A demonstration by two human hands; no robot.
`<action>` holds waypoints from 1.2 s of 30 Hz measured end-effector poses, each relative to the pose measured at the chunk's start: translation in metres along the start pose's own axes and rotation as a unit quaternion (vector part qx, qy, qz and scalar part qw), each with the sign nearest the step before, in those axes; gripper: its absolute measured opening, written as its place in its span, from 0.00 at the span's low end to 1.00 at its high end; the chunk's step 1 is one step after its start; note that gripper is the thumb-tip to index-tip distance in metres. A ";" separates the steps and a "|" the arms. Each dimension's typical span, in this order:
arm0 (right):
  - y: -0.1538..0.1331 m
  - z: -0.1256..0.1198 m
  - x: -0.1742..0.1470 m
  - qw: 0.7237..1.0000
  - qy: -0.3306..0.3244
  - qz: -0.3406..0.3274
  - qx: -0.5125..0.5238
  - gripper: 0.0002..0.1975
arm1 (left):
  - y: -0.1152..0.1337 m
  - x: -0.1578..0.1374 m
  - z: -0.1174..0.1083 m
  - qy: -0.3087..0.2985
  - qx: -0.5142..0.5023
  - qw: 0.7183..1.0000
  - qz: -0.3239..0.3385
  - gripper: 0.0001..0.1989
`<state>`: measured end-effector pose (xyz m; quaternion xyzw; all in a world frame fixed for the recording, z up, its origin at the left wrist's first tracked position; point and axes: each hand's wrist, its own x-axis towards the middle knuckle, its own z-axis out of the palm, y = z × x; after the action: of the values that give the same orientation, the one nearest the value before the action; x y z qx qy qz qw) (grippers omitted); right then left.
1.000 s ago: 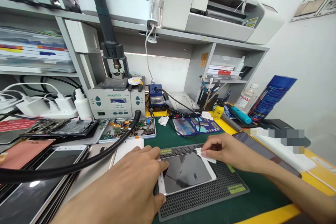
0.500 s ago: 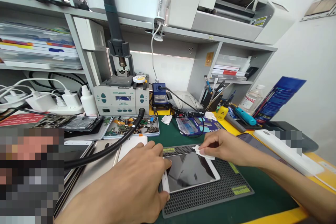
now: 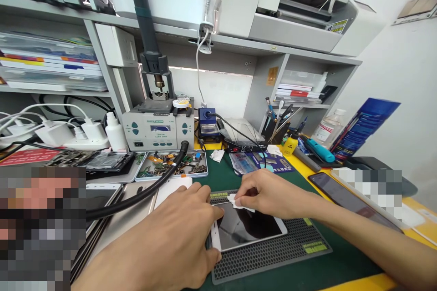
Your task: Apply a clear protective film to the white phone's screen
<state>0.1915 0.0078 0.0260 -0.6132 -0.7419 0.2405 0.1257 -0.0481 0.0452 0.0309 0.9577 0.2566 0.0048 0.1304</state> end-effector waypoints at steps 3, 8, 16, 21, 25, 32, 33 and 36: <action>-0.013 0.004 0.010 1.000 -0.006 -0.014 -0.013 0.09 | 0.000 0.001 -0.001 -0.005 0.000 1.000 -0.001 0.17; -0.023 0.009 0.019 0.999 -0.007 -0.048 -0.019 0.10 | 0.001 0.002 0.001 -0.012 -0.019 0.999 -0.025 0.17; -0.026 0.015 0.024 0.998 0.000 -0.068 -0.016 0.19 | 0.002 0.000 0.002 -0.016 -0.028 0.999 -0.038 0.18; -0.029 0.017 0.026 0.999 0.007 -0.053 -0.006 0.18 | 0.002 0.000 0.001 -0.016 -0.035 0.998 -0.044 0.21; -0.028 0.015 0.023 0.999 0.002 -0.048 -0.007 0.16 | 0.000 0.001 0.004 -0.018 -0.032 0.998 -0.053 0.22; -0.011 0.005 0.010 0.999 -0.003 -0.030 0.013 0.10 | -0.004 -0.001 0.009 -0.045 -0.023 0.997 -0.061 0.33; -0.006 0.003 0.008 1.000 -0.005 -0.021 0.019 0.10 | -0.005 -0.001 0.009 -0.043 -0.022 0.997 -0.057 0.35; 0.012 -0.003 -0.001 1.000 -0.003 0.006 0.030 0.11 | -0.004 -0.002 0.008 -0.041 -0.019 0.998 -0.048 0.38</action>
<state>0.2032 0.0088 0.0228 -0.6131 -0.7309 0.2650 0.1399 -0.0509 0.0459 0.0220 0.9408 0.2970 -0.0359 0.1592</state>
